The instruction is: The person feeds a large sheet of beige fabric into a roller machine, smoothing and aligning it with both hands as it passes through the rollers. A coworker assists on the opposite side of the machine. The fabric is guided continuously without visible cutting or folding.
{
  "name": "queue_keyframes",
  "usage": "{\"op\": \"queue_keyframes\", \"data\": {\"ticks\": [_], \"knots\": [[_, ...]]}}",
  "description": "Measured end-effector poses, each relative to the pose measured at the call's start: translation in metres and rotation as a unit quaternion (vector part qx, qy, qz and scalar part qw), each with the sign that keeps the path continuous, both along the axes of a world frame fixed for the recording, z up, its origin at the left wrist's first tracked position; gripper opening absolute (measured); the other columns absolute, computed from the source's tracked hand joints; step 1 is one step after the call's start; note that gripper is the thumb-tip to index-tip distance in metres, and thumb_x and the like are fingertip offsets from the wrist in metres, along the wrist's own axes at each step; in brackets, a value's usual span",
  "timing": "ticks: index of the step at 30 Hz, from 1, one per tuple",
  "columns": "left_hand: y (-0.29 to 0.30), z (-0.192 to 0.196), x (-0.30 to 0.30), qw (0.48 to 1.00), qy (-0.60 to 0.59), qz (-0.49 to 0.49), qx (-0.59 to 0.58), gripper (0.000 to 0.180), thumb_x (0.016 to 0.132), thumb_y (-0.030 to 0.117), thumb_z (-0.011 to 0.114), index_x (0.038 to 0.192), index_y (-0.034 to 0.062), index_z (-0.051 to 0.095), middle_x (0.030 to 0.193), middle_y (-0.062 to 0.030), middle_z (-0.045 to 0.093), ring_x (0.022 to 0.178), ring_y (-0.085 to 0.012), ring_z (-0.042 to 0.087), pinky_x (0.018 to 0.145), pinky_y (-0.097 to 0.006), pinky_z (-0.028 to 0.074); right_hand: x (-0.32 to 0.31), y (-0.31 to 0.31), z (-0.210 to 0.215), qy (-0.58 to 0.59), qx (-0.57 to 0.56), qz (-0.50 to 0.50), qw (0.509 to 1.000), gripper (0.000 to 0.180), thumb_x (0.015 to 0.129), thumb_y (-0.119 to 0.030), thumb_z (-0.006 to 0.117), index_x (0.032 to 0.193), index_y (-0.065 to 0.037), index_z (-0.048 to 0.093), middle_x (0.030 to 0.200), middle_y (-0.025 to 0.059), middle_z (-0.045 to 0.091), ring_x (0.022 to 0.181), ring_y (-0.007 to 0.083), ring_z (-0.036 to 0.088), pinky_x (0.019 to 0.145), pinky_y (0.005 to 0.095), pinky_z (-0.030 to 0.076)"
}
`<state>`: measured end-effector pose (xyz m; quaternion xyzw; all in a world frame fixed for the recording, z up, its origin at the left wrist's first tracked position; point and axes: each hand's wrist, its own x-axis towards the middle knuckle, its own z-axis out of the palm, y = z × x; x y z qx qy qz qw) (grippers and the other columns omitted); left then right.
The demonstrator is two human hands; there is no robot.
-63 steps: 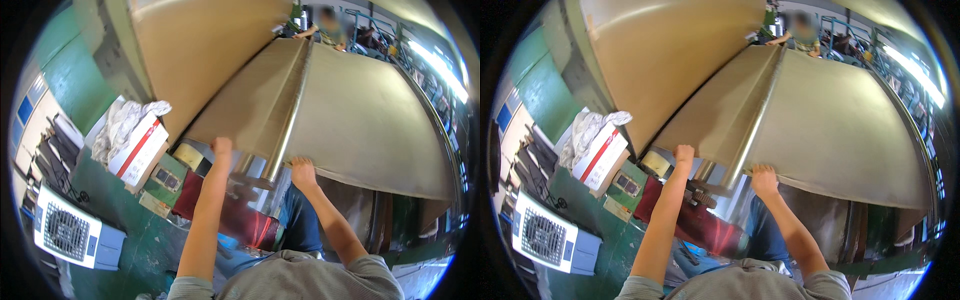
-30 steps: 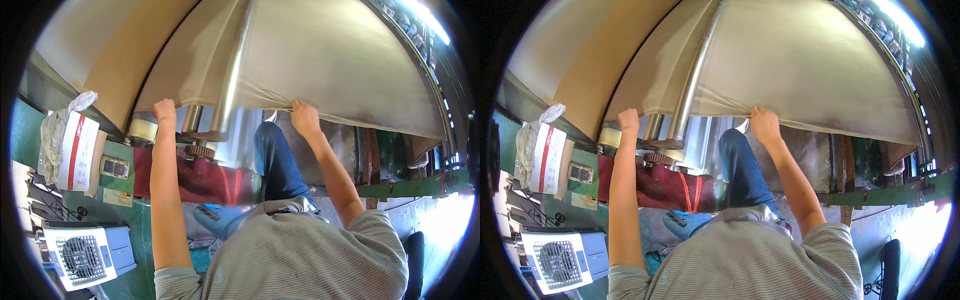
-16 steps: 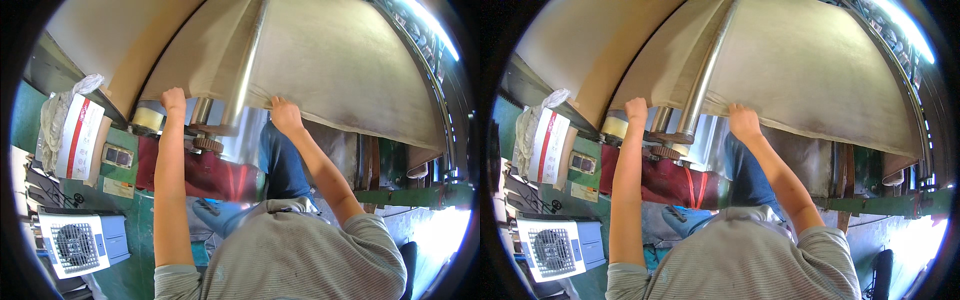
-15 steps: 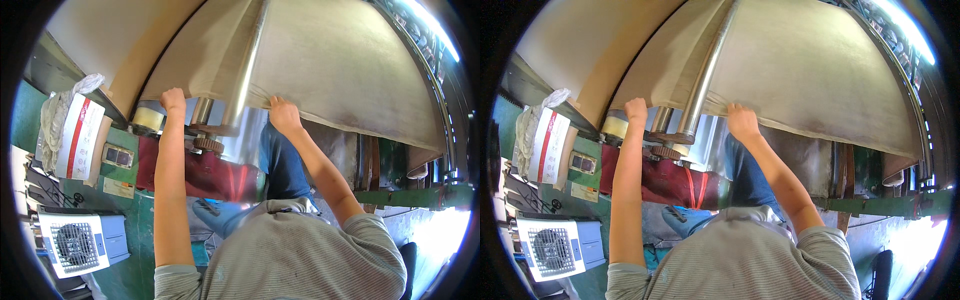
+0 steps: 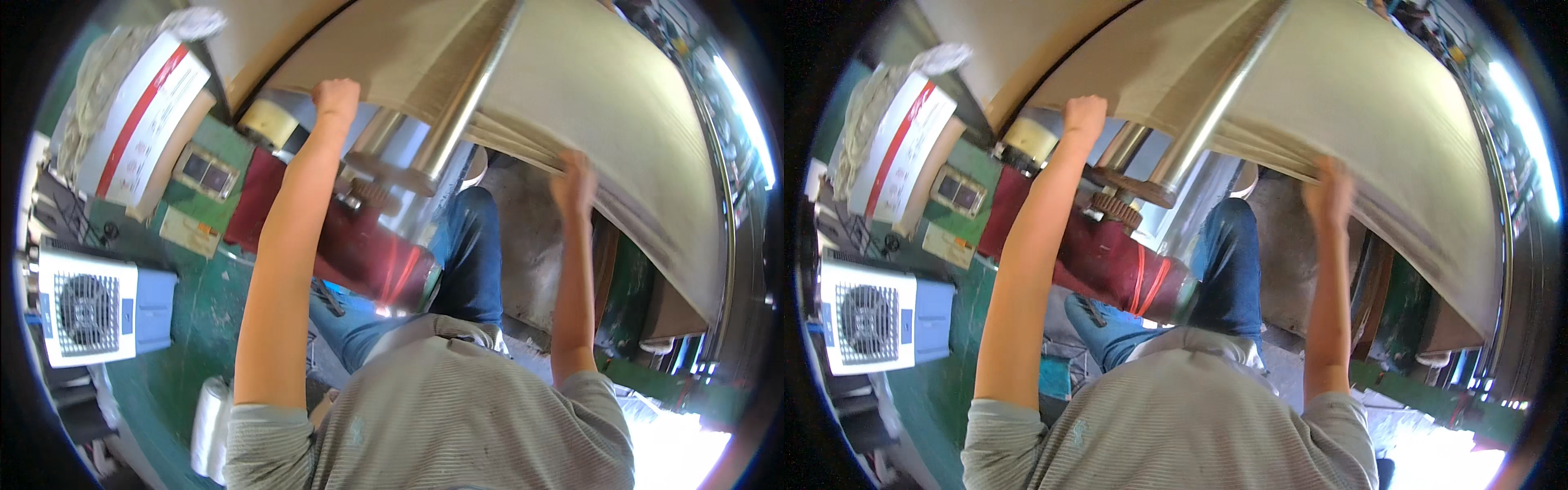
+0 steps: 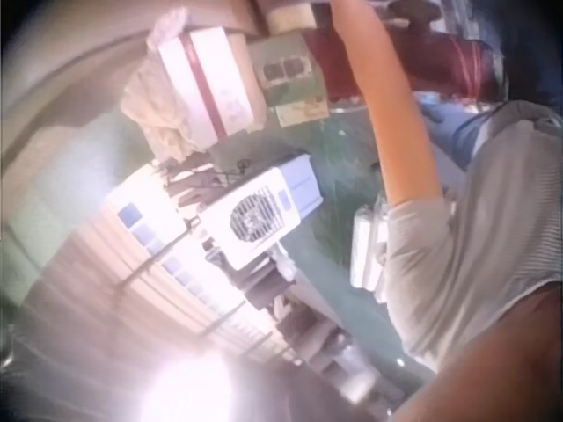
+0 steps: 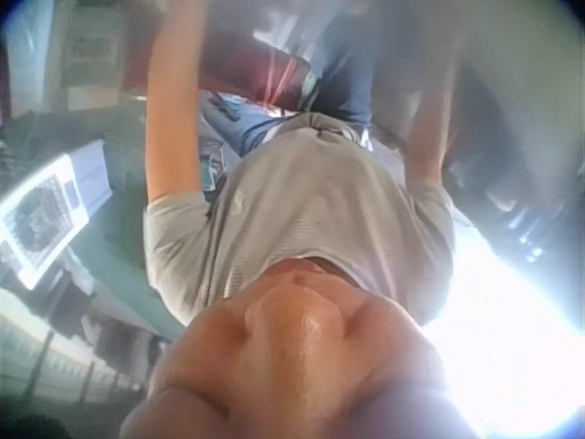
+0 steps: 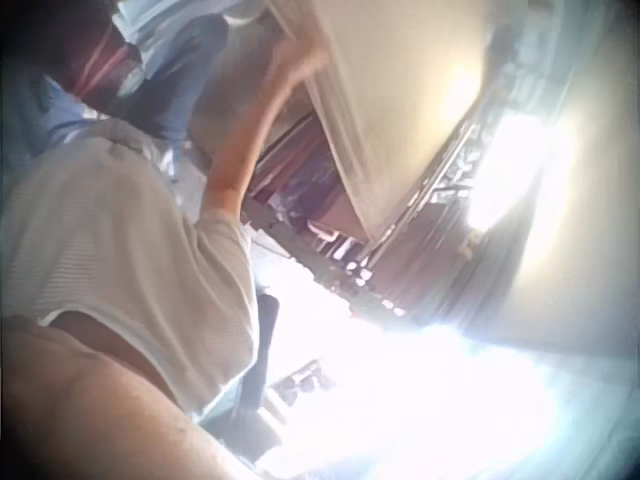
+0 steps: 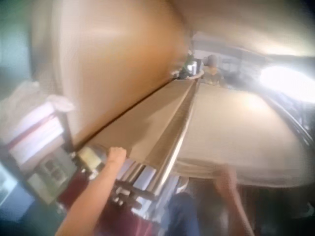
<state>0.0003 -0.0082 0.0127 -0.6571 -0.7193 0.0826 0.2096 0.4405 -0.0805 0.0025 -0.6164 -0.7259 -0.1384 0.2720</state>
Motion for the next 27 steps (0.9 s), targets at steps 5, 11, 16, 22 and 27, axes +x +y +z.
{"op": "queue_keyframes", "data": {"ticks": [5,11,16,22,27], "knots": [[-0.005,0.016,0.013,0.997,-0.075,-0.028,0.008,0.016,0.075,0.012,0.055,0.078,0.0114,0.070,0.079,-0.0081,0.068,0.074,-0.0249,0.067,0.054,-0.041,0.051,0.074,-0.028,-0.017,-0.011,-0.091,-0.115,0.989,0.008,0.078,-0.006,0.052,0.082,-0.002,0.057,0.083,0.0190,0.060,0.079,0.0363,0.058,0.067,0.0433,0.045],[-0.015,0.026,0.027,0.984,-0.040,-0.176,0.006,0.015,0.069,0.008,0.057,0.078,0.0075,0.069,0.077,-0.0105,0.067,0.074,-0.0239,0.067,0.061,-0.035,0.053,0.017,-0.042,-0.025,-0.038,-0.118,-0.043,0.991,0.007,0.076,-0.002,0.047,0.081,0.000,0.052,0.083,0.0200,0.058,0.079,0.0378,0.056,0.068,0.0446,0.045],[0.004,0.005,0.008,0.998,-0.031,-0.030,-0.042,0.012,0.072,0.010,0.060,0.079,0.0115,0.070,0.078,-0.0046,0.069,0.074,-0.0222,0.067,0.053,-0.038,0.052,-0.015,-0.034,-0.028,-0.029,-0.097,0.008,0.995,0.009,0.073,0.001,0.047,0.082,0.000,0.051,0.083,0.0203,0.058,0.081,0.0389,0.056,0.070,0.0456,0.045],[0.003,0.014,0.006,0.990,-0.066,0.097,-0.074,0.011,0.068,0.010,0.063,0.077,0.0129,0.070,0.077,-0.0015,0.068,0.072,-0.0211,0.067,0.046,-0.038,0.048,-0.051,-0.027,-0.022,-0.055,-0.097,0.028,0.993,0.011,0.073,0.001,0.049,0.084,0.001,0.051,0.083,0.0199,0.057,0.081,0.0389,0.056,0.071,0.0462,0.045],[-0.003,0.013,0.015,0.995,-0.065,-0.058,0.048,0.008,0.068,0.010,0.063,0.072,0.0126,0.069,0.074,-0.0012,0.068,0.070,-0.0215,0.067,0.044,-0.040,0.047,-0.081,-0.020,-0.015,-0.067,-0.081,0.067,0.992,0.013,0.073,0.001,0.049,0.085,0.001,0.051,0.084,0.0203,0.058,0.081,0.0381,0.056,0.071,0.0464,0.045]]}}
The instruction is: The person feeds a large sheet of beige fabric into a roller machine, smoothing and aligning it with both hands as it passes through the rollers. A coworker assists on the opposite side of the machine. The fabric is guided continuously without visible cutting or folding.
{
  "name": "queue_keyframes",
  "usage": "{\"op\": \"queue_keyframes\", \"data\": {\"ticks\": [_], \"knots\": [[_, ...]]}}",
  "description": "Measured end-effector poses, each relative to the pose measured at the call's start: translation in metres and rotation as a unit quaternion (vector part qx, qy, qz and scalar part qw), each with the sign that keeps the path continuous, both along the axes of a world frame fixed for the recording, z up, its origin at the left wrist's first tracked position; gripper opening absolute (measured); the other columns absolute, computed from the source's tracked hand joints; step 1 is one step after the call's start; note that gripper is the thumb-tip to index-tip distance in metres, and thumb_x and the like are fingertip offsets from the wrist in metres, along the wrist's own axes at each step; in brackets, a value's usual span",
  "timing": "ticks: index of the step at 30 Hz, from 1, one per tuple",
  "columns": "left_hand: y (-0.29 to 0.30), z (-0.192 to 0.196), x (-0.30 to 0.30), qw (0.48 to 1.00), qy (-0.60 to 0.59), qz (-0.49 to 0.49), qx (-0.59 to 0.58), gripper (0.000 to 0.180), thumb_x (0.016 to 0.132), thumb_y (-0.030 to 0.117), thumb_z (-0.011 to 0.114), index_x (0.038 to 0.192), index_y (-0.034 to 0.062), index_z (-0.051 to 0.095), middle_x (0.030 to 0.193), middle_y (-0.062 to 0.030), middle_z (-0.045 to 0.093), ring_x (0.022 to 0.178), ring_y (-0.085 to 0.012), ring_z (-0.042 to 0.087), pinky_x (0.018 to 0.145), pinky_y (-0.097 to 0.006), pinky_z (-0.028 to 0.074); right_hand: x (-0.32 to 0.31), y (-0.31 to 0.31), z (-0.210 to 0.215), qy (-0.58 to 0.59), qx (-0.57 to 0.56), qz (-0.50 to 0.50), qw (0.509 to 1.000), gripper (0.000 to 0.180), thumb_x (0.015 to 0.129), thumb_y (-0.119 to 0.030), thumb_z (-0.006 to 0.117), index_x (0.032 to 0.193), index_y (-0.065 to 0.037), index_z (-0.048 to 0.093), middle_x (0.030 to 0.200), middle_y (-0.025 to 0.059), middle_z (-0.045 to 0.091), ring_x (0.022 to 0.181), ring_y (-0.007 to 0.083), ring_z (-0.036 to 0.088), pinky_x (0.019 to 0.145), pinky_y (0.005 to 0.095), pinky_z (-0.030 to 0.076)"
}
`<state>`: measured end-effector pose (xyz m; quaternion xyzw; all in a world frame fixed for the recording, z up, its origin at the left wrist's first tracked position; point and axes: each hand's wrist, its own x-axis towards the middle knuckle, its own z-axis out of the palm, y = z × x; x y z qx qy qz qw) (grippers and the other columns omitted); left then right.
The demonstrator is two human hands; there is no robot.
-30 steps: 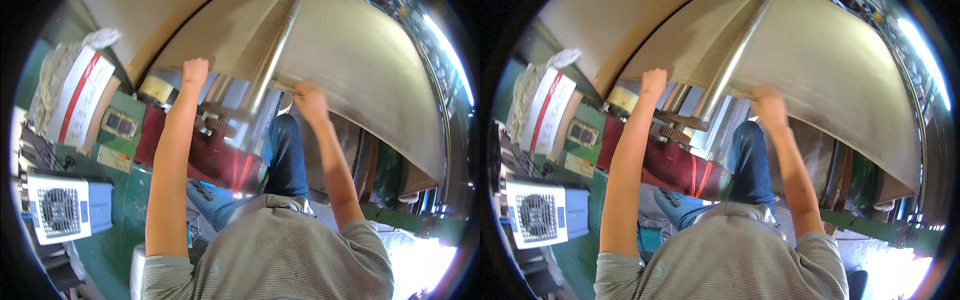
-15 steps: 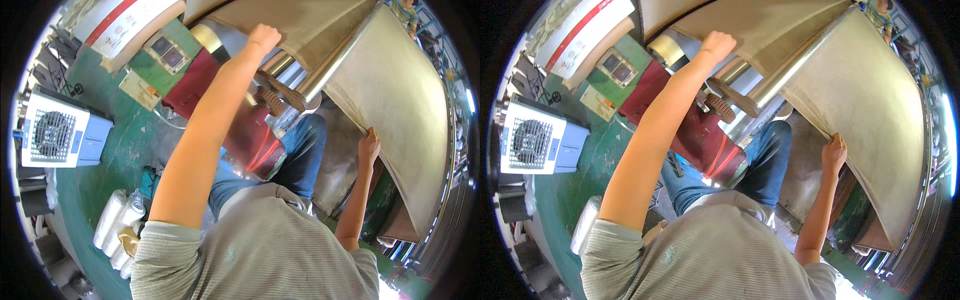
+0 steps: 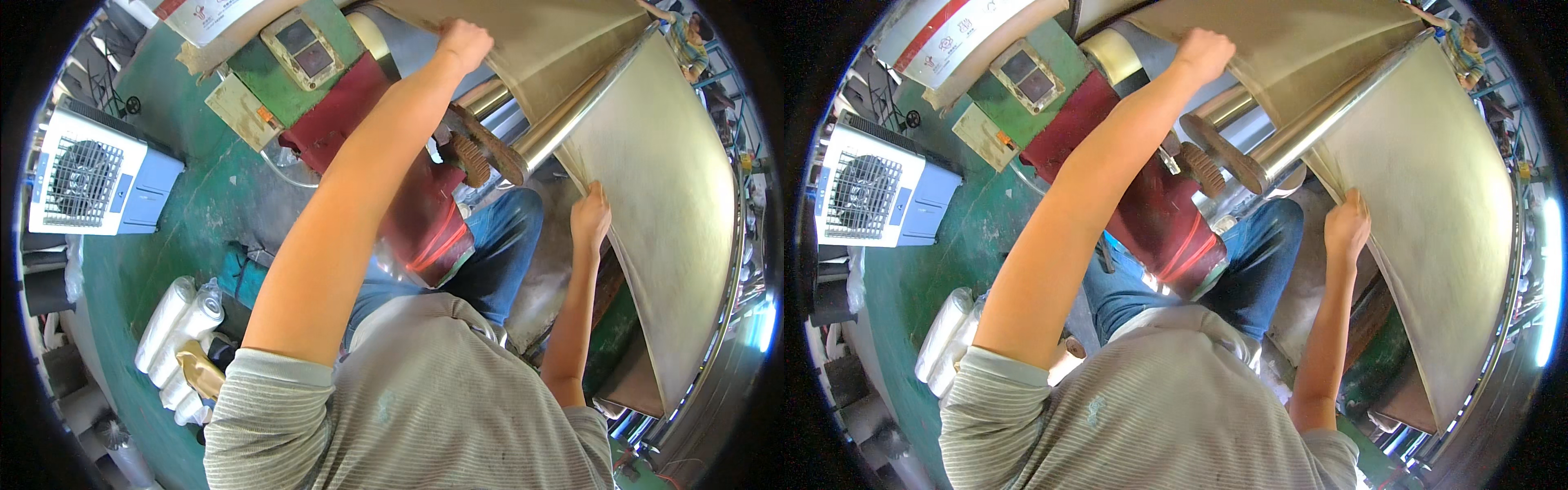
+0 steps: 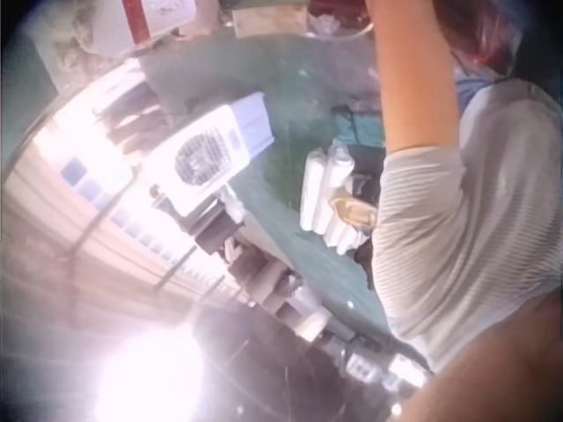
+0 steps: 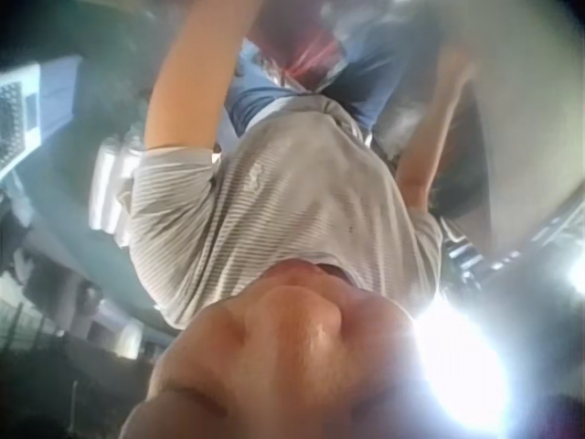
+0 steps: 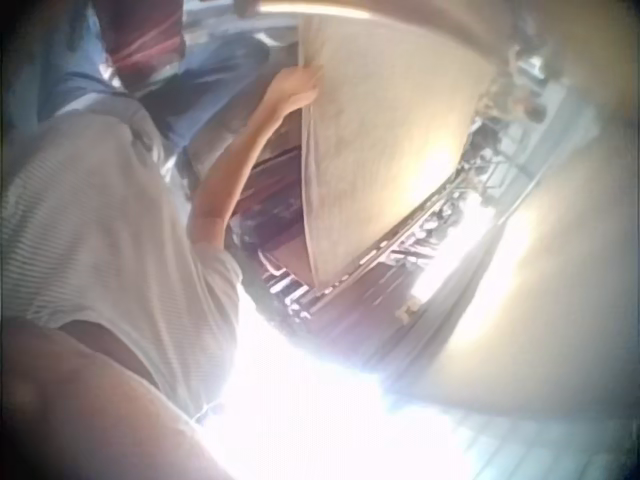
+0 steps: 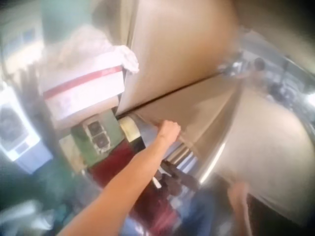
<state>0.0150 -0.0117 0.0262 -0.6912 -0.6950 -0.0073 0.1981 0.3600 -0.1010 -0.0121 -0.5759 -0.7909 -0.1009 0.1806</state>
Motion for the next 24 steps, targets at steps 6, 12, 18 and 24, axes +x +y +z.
{"op": "queue_keyframes", "data": {"ticks": [6,12,18,24], "knots": [[0.007,-0.003,0.005,0.997,0.015,0.051,-0.047,0.011,0.071,0.010,0.061,0.075,0.0136,0.070,0.075,-0.0007,0.068,0.071,-0.0216,0.066,0.044,-0.042,0.047,-0.036,0.010,0.007,-0.006,0.018,0.028,0.999,0.012,0.074,0.001,0.048,0.086,0.002,0.051,0.086,0.0218,0.059,0.082,0.0377,0.057,0.073,0.0449,0.047],[0.020,-0.022,-0.027,0.994,0.009,0.109,-0.016,0.011,0.071,0.011,0.060,0.075,0.0128,0.069,0.076,-0.0026,0.068,0.072,-0.0224,0.067,0.047,-0.041,0.049,-0.072,0.018,0.009,0.036,0.020,0.112,0.993,0.012,0.077,-0.001,0.046,0.088,0.002,0.050,0.086,0.0220,0.057,0.084,0.0386,0.056,0.074,0.0452,0.045],[0.000,0.006,-0.001,0.993,0.039,-0.106,-0.040,0.011,0.071,0.007,0.058,0.073,0.0089,0.068,0.078,-0.0097,0.068,0.075,-0.0252,0.067,0.060,-0.035,0.053,-0.031,0.023,0.017,0.064,0.010,0.171,0.983,0.017,0.072,-0.007,0.056,0.088,-0.003,0.050,0.091,0.0137,0.052,0.090,0.0329,0.050,0.080,0.0421,0.043],[0.048,-0.047,-0.023,0.997,0.017,0.070,-0.026,0.016,0.077,0.014,0.056,0.081,0.0160,0.071,0.083,-0.0032,0.069,0.078,-0.0232,0.066,0.052,-0.044,0.048,0.139,0.025,0.001,-0.043,0.024,-0.195,0.979,0.013,0.073,-0.006,0.056,0.085,-0.004,0.057,0.086,0.0164,0.058,0.086,0.0363,0.056,0.073,0.0440,0.045]]}}
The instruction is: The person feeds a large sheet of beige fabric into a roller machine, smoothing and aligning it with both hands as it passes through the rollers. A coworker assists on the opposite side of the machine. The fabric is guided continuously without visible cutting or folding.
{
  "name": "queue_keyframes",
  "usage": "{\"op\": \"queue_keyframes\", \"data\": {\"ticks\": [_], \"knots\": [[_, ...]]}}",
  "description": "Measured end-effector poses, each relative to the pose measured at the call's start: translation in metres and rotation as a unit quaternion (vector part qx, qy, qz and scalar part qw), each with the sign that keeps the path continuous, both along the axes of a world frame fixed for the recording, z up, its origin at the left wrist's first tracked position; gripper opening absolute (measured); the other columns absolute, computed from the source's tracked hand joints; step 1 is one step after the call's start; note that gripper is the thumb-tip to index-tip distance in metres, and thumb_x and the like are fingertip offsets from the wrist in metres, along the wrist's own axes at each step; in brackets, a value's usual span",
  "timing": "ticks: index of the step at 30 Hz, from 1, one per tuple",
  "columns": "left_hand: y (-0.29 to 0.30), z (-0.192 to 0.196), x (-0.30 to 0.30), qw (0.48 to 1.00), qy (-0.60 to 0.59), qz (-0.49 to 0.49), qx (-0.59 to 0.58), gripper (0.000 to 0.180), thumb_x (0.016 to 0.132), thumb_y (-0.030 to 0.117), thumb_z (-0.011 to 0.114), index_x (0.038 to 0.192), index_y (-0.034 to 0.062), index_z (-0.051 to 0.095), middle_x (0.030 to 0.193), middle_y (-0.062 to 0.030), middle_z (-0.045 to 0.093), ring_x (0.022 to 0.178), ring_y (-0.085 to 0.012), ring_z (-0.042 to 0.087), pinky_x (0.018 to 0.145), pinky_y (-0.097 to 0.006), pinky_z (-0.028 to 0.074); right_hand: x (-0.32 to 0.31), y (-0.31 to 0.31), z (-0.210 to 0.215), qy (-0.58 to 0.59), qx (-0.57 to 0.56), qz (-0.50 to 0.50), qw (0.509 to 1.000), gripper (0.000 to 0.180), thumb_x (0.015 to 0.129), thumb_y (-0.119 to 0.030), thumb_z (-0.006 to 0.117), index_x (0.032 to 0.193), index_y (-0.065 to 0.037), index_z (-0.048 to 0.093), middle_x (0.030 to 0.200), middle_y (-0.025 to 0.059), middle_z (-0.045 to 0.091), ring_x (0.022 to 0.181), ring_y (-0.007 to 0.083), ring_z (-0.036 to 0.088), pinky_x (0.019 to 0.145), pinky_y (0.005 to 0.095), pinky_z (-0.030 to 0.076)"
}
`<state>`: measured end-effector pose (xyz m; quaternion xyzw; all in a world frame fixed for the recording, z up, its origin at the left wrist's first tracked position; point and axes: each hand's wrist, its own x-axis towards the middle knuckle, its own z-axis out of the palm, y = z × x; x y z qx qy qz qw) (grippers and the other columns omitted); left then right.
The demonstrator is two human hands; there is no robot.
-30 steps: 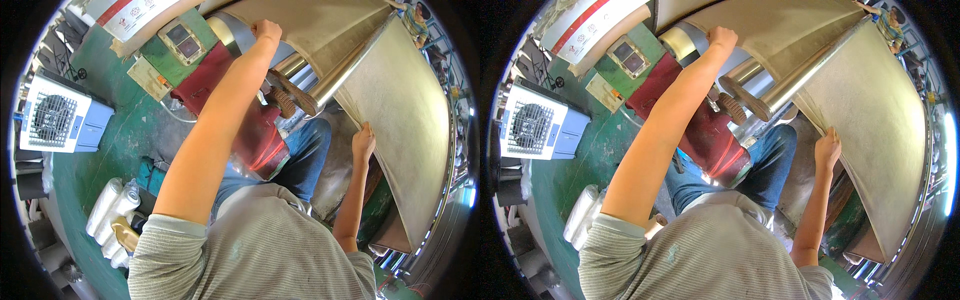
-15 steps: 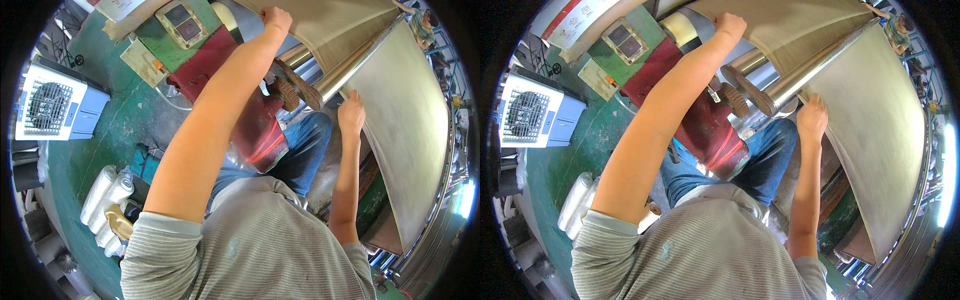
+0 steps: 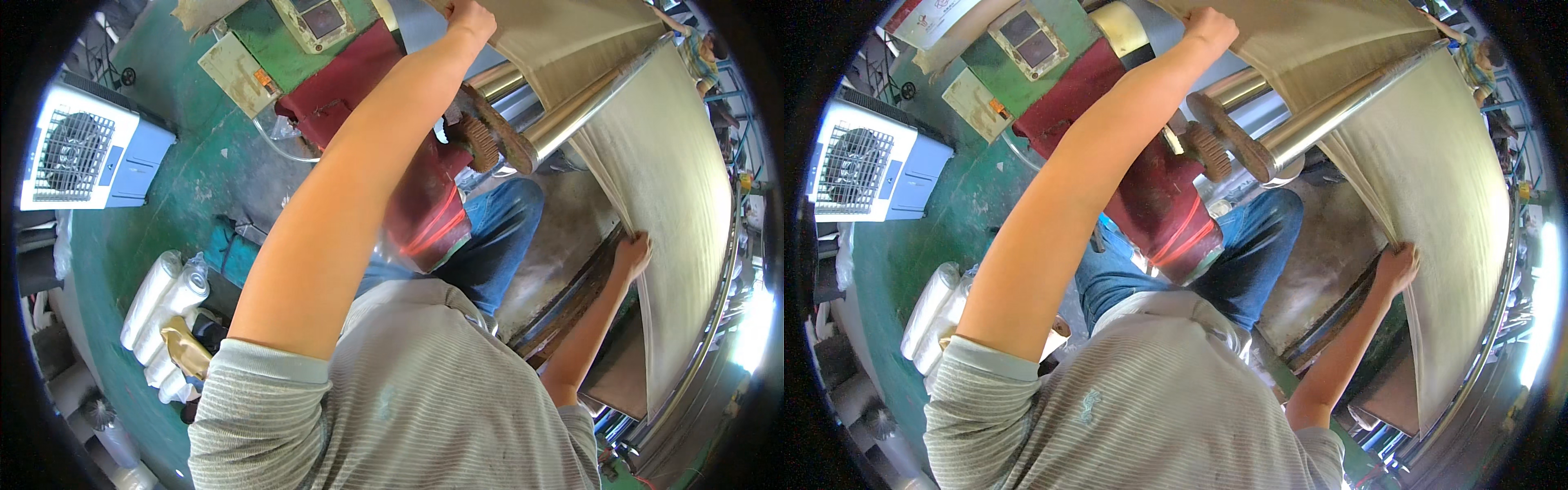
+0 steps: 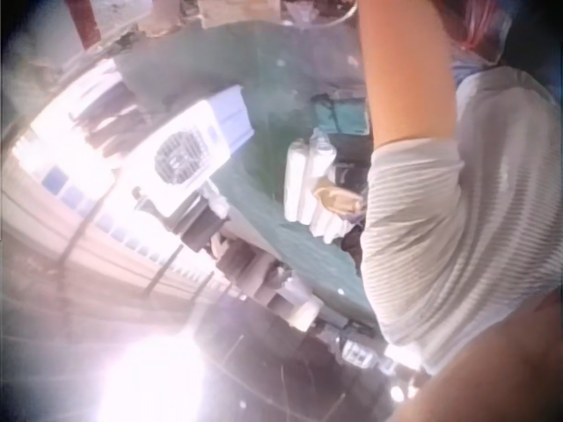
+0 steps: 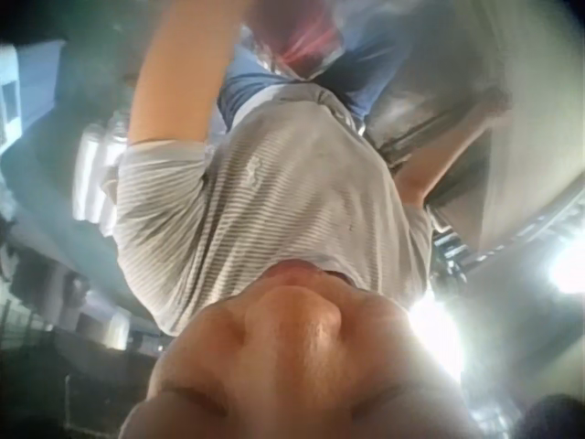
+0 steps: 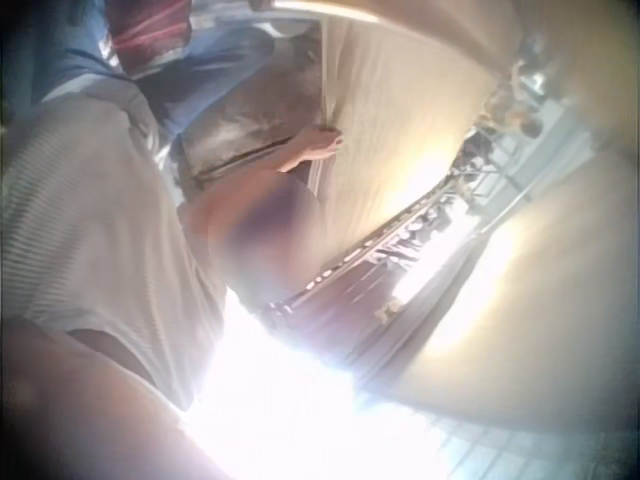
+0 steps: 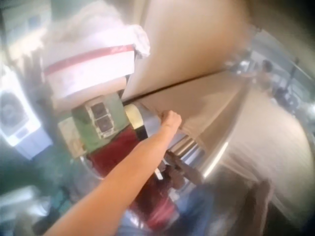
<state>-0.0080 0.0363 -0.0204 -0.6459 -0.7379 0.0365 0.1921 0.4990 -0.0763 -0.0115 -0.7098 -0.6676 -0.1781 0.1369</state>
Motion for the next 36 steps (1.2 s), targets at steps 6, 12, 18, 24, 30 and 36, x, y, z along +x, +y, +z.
{"op": "queue_keyframes", "data": {"ticks": [6,12,18,24,30,36], "knots": [[0.005,-0.007,-0.003,0.997,-0.050,0.046,0.032,0.019,0.080,0.015,0.054,0.084,0.0158,0.072,0.081,-0.0022,0.069,0.073,-0.0188,0.066,0.050,-0.040,0.047,-0.036,-0.039,-0.013,0.005,-0.064,0.130,0.989,0.014,0.075,0.000,0.047,0.086,-0.001,0.054,0.084,0.0211,0.061,0.080,0.0396,0.058,0.069,0.0460,0.046],[-0.029,0.032,0.024,0.979,0.020,-0.200,0.042,0.017,0.077,0.015,0.055,0.079,0.0125,0.072,0.079,-0.0034,0.069,0.075,-0.0195,0.067,0.054,-0.039,0.050,-0.081,-0.038,-0.020,0.009,-0.062,0.159,0.985,0.010,0.073,-0.001,0.046,0.081,0.000,0.051,0.081,0.0200,0.059,0.078,0.0392,0.057,0.068,0.0462,0.046],[-0.015,0.024,0.022,1.000,-0.018,0.000,-0.003,0.019,0.081,0.016,0.053,0.083,0.0148,0.071,0.080,0.0000,0.068,0.072,-0.0210,0.065,0.050,-0.046,0.045,-0.118,-0.037,-0.013,0.012,-0.040,0.196,0.980,0.009,0.073,0.000,0.046,0.080,0.000,0.051,0.080,0.0201,0.057,0.077,0.0387,0.057,0.067,0.0464,0.046],[0.007,0.001,-0.011,0.988,-0.050,0.148,-0.020,0.016,0.080,0.019,0.055,0.083,0.0174,0.071,0.077,0.0031,0.067,0.070,-0.0207,0.063,0.046,-0.044,0.041,-0.157,-0.026,0.002,0.016,-0.028,0.250,0.968,0.011,0.073,-0.001,0.049,0.084,0.000,0.051,0.082,0.0196,0.057,0.077,0.0381,0.057,0.066,0.0460,0.047],[-0.025,0.026,0.017,0.990,0.048,-0.098,0.088,0.015,0.078,0.015,0.057,0.078,0.0148,0.071,0.079,-0.0026,0.069,0.073,-0.0220,0.066,0.054,-0.044,0.048,-0.181,-0.011,0.003,0.002,-0.019,0.259,0.966,0.011,0.076,-0.002,0.048,0.086,-0.001,0.050,0.083,0.0189,0.057,0.077,0.0381,0.057,0.067,0.0458,0.048],[-0.034,0.038,0.013,0.984,0.050,-0.164,-0.040,0.014,0.076,0.017,0.058,0.079,0.0139,0.071,0.082,-0.0028,0.069,0.081,-0.0206,0.066,0.058,-0.042,0.050,-0.199,0.002,0.011,0.046,-0.034,0.358,0.932,0.013,0.077,-0.005,0.048,0.089,-0.002,0.051,0.092,0.0189,0.056,0.088,0.0364,0.055,0.075,0.0452,0.046]]}}
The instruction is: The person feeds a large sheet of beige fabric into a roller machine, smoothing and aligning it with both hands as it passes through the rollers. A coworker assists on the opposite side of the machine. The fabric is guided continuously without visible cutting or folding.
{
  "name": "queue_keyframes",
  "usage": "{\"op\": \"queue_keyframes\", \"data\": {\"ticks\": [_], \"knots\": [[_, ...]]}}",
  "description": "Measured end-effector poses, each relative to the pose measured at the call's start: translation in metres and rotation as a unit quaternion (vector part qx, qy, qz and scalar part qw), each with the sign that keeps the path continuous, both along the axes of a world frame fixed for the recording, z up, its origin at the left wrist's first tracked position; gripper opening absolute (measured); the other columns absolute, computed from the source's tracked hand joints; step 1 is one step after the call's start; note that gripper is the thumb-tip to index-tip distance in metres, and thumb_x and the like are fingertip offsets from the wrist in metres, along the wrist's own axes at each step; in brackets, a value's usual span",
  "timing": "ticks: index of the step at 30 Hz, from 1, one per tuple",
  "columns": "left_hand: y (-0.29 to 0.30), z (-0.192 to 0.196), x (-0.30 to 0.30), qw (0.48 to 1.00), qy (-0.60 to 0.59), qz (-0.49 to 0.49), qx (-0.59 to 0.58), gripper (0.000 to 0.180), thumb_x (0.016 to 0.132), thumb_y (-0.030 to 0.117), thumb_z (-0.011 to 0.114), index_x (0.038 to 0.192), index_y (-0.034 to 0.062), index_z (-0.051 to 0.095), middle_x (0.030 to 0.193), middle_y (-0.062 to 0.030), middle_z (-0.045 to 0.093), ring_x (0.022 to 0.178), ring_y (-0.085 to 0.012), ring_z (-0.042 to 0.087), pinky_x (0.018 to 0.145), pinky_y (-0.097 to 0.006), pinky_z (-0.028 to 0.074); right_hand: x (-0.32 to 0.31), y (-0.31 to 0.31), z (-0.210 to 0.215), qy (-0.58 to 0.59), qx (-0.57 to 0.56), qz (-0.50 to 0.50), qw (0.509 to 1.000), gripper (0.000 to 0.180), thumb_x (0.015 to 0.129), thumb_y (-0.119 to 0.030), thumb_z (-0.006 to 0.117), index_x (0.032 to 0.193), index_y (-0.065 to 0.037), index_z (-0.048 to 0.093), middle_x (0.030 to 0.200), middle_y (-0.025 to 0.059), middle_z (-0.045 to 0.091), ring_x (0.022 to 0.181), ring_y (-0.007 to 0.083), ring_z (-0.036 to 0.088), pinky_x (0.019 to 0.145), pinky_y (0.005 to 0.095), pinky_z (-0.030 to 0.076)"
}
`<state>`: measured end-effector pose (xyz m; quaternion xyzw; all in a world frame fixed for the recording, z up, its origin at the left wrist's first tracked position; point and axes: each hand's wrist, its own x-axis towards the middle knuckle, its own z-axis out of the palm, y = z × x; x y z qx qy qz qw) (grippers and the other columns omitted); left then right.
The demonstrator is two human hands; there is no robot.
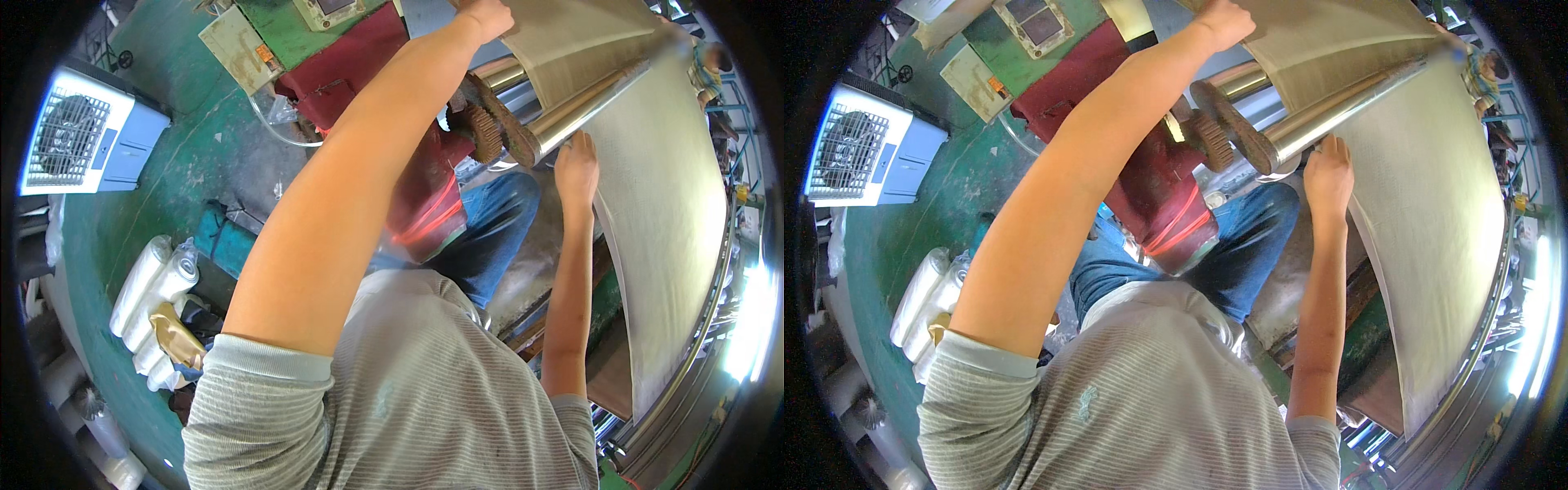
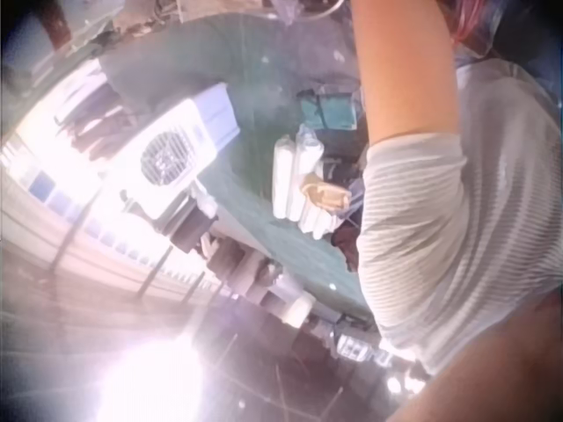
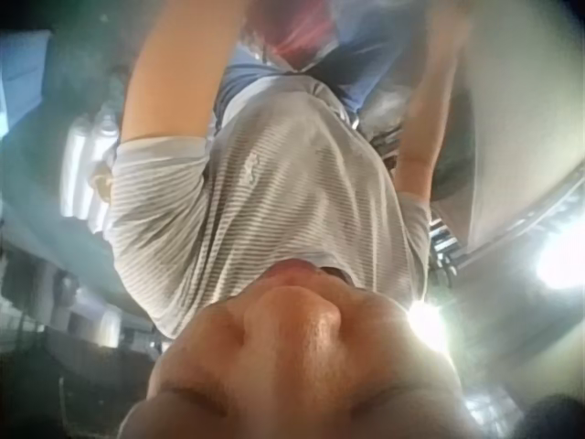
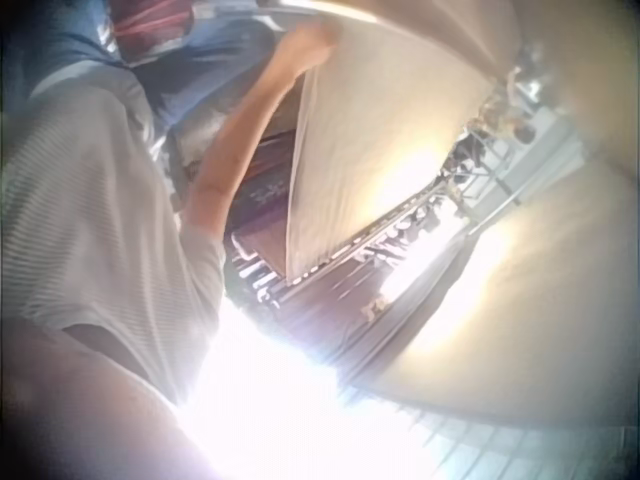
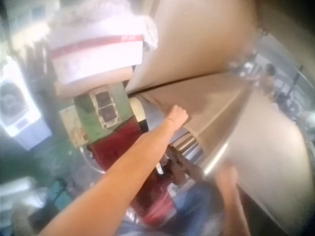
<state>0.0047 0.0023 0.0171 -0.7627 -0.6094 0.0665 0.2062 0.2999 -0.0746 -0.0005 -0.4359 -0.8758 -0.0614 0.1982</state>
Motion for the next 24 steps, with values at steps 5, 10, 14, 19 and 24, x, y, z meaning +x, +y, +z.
{"op": "queue_keyframes", "data": {"ticks": [5,10,14,19,24], "knots": [[0.014,-0.015,-0.007,0.975,-0.110,0.189,0.031,0.016,0.077,0.017,0.056,0.080,0.0138,0.071,0.082,-0.0016,0.069,0.080,-0.0192,0.066,0.057,-0.038,0.050,0.057,-0.007,0.018,0.009,-0.004,-0.017,1.000,0.020,0.077,-0.009,0.054,0.096,-0.003,0.055,0.097,0.0154,0.055,0.096,0.0330,0.051,0.081,0.0423,0.043],[-0.009,0.004,0.009,0.994,-0.076,0.025,0.068,0.017,0.076,0.013,0.054,0.075,0.0128,0.071,0.079,-0.0037,0.069,0.075,-0.0197,0.066,0.056,-0.038,0.051,0.201,-0.016,-0.007,-0.081,-0.059,-0.377,0.921,0.017,0.078,-0.010,0.054,0.094,-0.005,0.058,0.089,0.0138,0.059,0.087,0.0334,0.056,0.079,0.0416,0.045],[-0.006,-0.004,0.010,0.988,-0.077,-0.048,0.124,0.013,0.071,0.014,0.058,0.068,0.0117,0.071,0.071,-0.0060,0.068,0.070,-0.0226,0.067,0.057,-0.037,0.052,0.183,-0.045,-0.052,-0.106,0.029,-0.211,0.971,0.012,0.081,-0.009,0.049,0.087,-0.004,0.058,0.089,0.0167,0.061,0.082,0.0345,0.059,0.068,0.0424,0.047],[-0.004,-0.004,0.000,0.985,-0.079,0.152,0.011,0.015,0.070,0.008,0.063,0.083,0.0115,0.070,0.081,-0.0031,0.068,0.075,-0.0248,0.066,0.046,-0.046,0.048,0.126,-0.055,-0.032,-0.080,-0.016,-0.202,0.976,0.010,0.080,-0.006,0.049,0.085,-0.003,0.057,0.083,0.0167,0.059,0.079,0.0353,0.058,0.068,0.0432,0.046],[-0.002,0.002,-0.007,0.957,-0.082,0.271,-0.059,0.012,0.076,0.014,0.060,0.082,0.0120,0.070,0.076,-0.0022,0.065,0.064,-0.0255,0.060,0.044,-0.046,0.042,0.102,-0.047,-0.036,-0.041,-0.005,-0.176,0.984,0.011,0.076,-0.004,0.050,0.085,-0.001,0.056,0.083,0.0174,0.058,0.081,0.0354,0.057,0.070,0.0440,0.047]]}}
